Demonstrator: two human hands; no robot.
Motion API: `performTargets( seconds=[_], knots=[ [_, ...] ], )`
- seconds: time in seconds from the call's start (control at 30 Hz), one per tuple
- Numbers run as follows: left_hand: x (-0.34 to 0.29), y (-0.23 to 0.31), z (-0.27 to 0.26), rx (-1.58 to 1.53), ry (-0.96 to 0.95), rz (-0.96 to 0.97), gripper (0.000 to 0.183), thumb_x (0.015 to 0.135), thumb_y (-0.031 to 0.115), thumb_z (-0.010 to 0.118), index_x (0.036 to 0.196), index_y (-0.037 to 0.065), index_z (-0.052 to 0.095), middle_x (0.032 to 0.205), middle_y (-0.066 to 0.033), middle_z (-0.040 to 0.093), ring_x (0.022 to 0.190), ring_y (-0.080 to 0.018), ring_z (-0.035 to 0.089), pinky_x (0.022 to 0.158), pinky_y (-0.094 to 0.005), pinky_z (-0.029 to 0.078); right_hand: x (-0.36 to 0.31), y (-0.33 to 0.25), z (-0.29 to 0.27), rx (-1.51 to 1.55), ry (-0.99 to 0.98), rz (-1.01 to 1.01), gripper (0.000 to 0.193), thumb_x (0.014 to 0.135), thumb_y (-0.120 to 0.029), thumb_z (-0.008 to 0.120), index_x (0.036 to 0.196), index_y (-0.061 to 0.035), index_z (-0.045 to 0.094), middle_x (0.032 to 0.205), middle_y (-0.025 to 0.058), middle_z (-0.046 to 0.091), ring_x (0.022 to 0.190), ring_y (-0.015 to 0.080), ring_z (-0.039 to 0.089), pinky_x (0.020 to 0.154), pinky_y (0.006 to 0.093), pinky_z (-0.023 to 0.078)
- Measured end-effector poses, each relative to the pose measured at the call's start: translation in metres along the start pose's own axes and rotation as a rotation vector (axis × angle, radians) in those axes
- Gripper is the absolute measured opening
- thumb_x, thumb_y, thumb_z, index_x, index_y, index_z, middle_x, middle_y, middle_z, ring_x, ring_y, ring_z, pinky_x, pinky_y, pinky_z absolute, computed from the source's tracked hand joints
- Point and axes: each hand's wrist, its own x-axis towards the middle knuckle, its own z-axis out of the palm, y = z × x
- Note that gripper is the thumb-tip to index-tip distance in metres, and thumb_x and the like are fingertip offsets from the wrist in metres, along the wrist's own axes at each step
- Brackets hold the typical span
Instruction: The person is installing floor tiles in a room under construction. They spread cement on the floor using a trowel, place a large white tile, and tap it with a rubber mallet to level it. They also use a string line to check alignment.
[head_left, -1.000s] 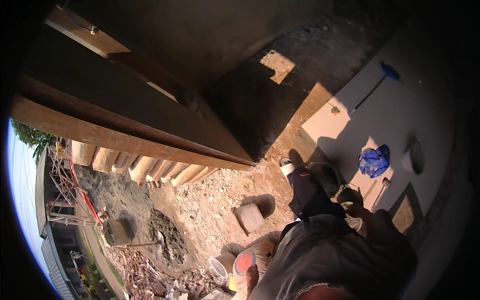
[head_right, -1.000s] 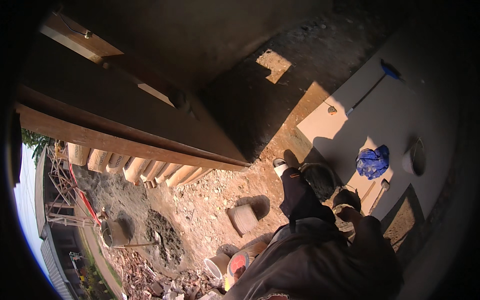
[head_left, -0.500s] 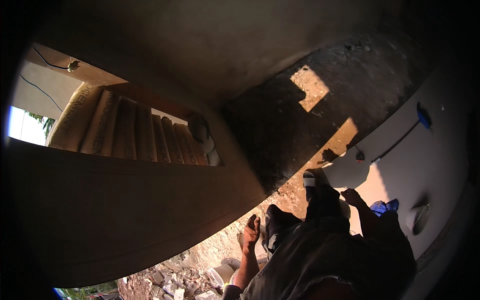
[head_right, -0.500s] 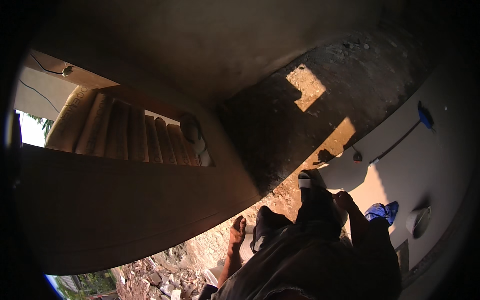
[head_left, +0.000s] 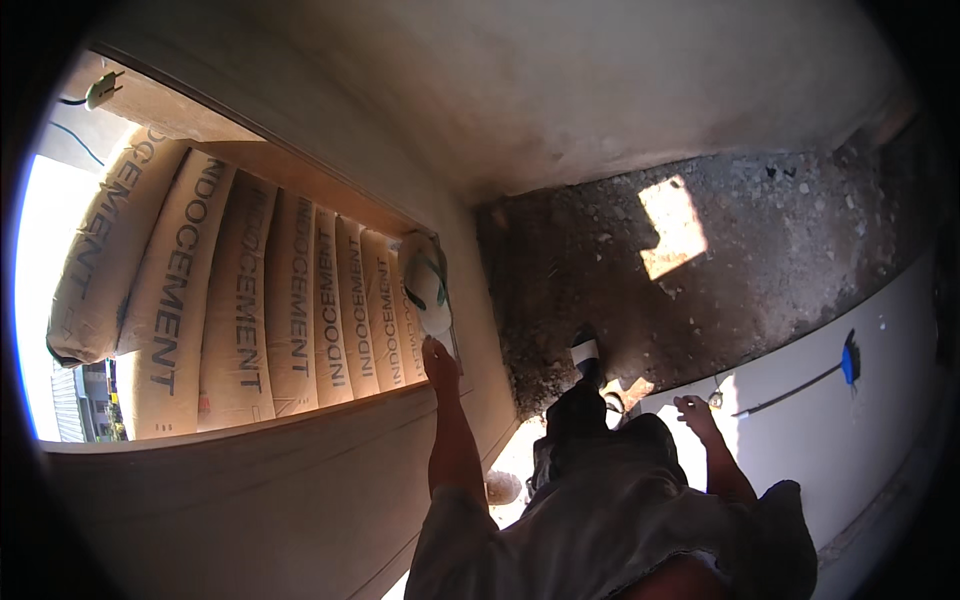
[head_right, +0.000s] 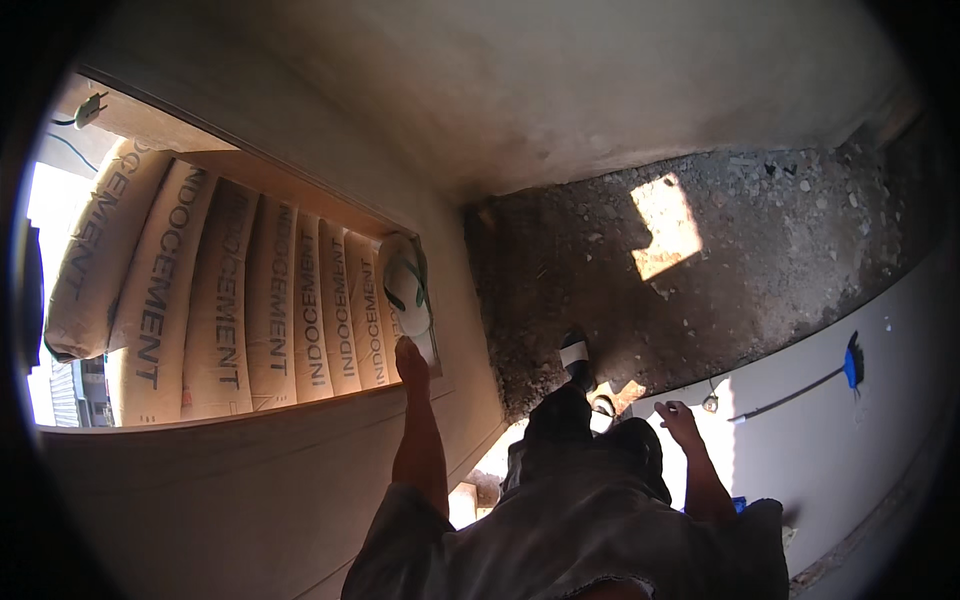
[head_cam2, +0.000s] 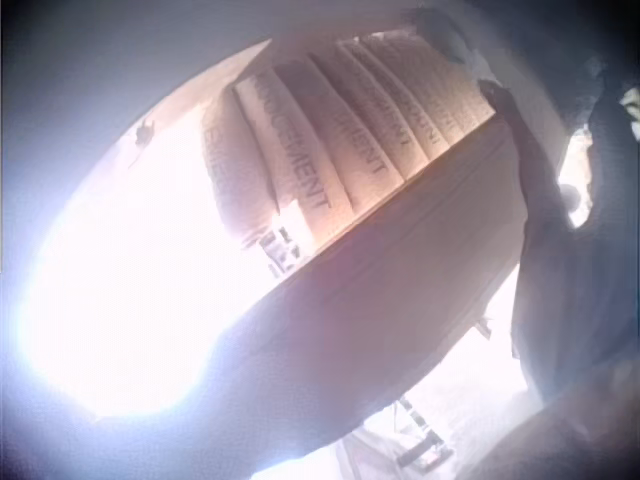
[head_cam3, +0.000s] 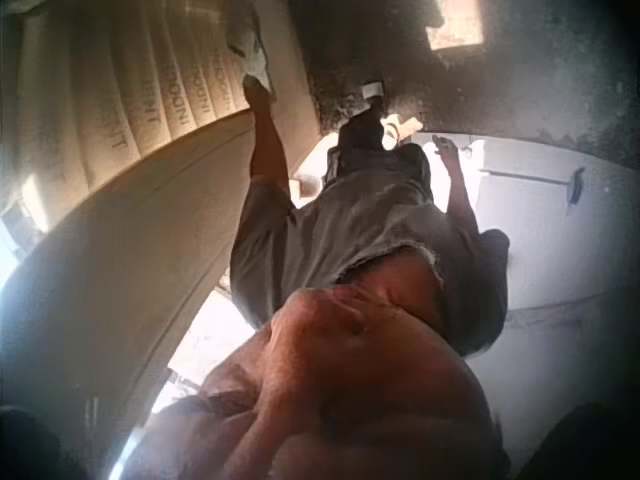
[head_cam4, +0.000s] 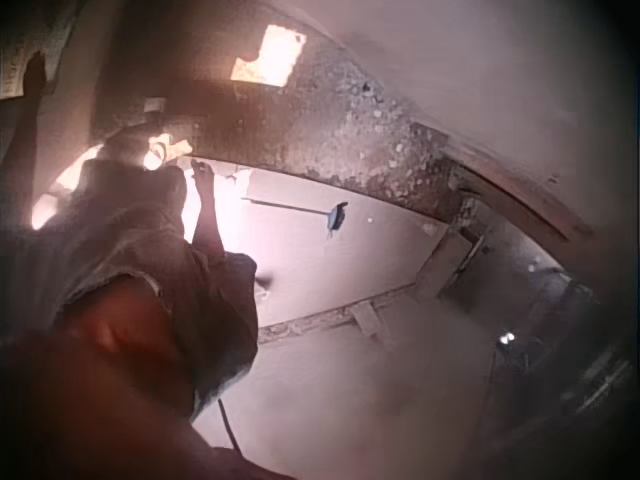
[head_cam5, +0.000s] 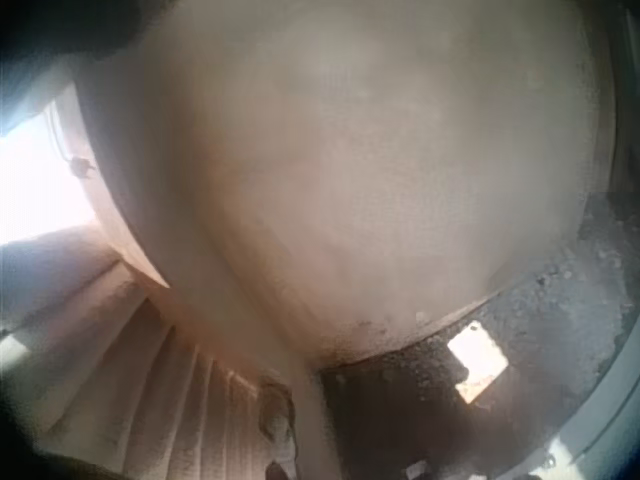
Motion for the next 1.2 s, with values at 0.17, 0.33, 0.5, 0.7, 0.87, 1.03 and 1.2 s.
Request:
performTargets(
  seconds=[0.17,0.33,0.5,0.7,0.87,1.03,1.2],
  knots=[
    [0.063,-0.035,0.025,0.203,0.094,-0.412,0.038,0.090,0.012,0.041,0.127,0.003,0.047,0.120,-0.0223,0.053,0.107,-0.0396,0.052,0.090,-0.0450,0.044,0.073,-0.163,0.071,-0.284,-0.229,-0.170,0.085,0.075,-0.050,0.070,0.131,0.0059,0.039,0.114,0.0216,0.059,0.108,0.0287,0.057,0.090,0.0363,0.045],
    [0.084,-0.068,0.043,0.287,-0.060,-0.424,0.042,0.091,0.012,0.038,0.131,0.002,0.043,0.125,-0.0234,0.050,0.110,-0.0386,0.052,0.093,-0.0449,0.042,0.141,-0.317,0.218,-0.152,-0.645,-0.329,0.099,0.071,-0.042,0.077,0.142,-0.0040,0.020,0.134,0.0268,0.040,0.111,0.0321,0.055,0.092,0.0407,0.047],
    [0.082,-0.084,0.053,0.150,0.033,-0.427,0.036,0.090,0.010,0.041,0.121,-0.002,0.053,0.115,-0.0244,0.056,0.107,-0.0380,0.054,0.092,-0.0421,0.044,0.186,-0.424,0.374,-0.163,-0.615,-0.594,0.115,0.067,-0.053,0.074,0.140,0.0101,0.011,0.141,0.0336,0.025,0.128,0.0375,0.038,0.101,0.0410,0.038],
    [0.085,-0.095,0.050,0.097,0.038,-0.356,0.034,0.085,0.006,0.044,0.115,-0.001,0.058,0.108,-0.0237,0.059,0.101,-0.0395,0.057,0.089,-0.0430,0.045,0.228,-0.458,0.467,-0.146,-0.380,-0.463,0.104,0.063,-0.060,0.072,0.127,0.0132,0.034,0.118,0.0283,0.051,0.108,0.0327,0.055,0.088,0.0391,0.046],
    [0.081,-0.096,0.054,0.051,0.148,-0.311,0.029,0.085,0.005,0.041,0.106,-0.003,0.059,0.104,-0.0264,0.059,0.099,-0.0422,0.055,0.086,-0.0450,0.045,0.242,-0.455,0.461,-0.087,-0.597,-0.318,0.057,0.071,-0.049,0.069,0.089,0.0047,0.065,0.073,0.0097,0.062,0.070,0.0153,0.061,0.062,0.0307,0.049],
    [0.080,-0.094,0.052,0.040,0.152,-0.194,0.027,0.084,0.008,0.052,0.109,0.000,0.059,0.105,-0.0200,0.061,0.098,-0.0378,0.057,0.082,-0.0433,0.046,0.221,-0.450,0.423,0.147,-0.626,-0.433,0.035,0.078,-0.037,0.066,0.079,-0.0015,0.065,0.071,0.0050,0.059,0.068,0.0106,0.058,0.056,0.0257,0.045],
    [0.078,-0.082,0.055,0.278,0.190,-0.239,0.025,0.081,0.013,0.056,0.104,0.004,0.061,0.100,-0.0168,0.059,0.093,-0.0338,0.058,0.079,-0.0439,0.047,0.233,-0.473,0.331,0.242,-0.514,-0.539,0.042,0.082,-0.031,0.063,0.110,-0.0003,0.058,0.100,0.0084,0.062,0.086,0.0145,0.059,0.072,0.0269,0.049]
  ],
)
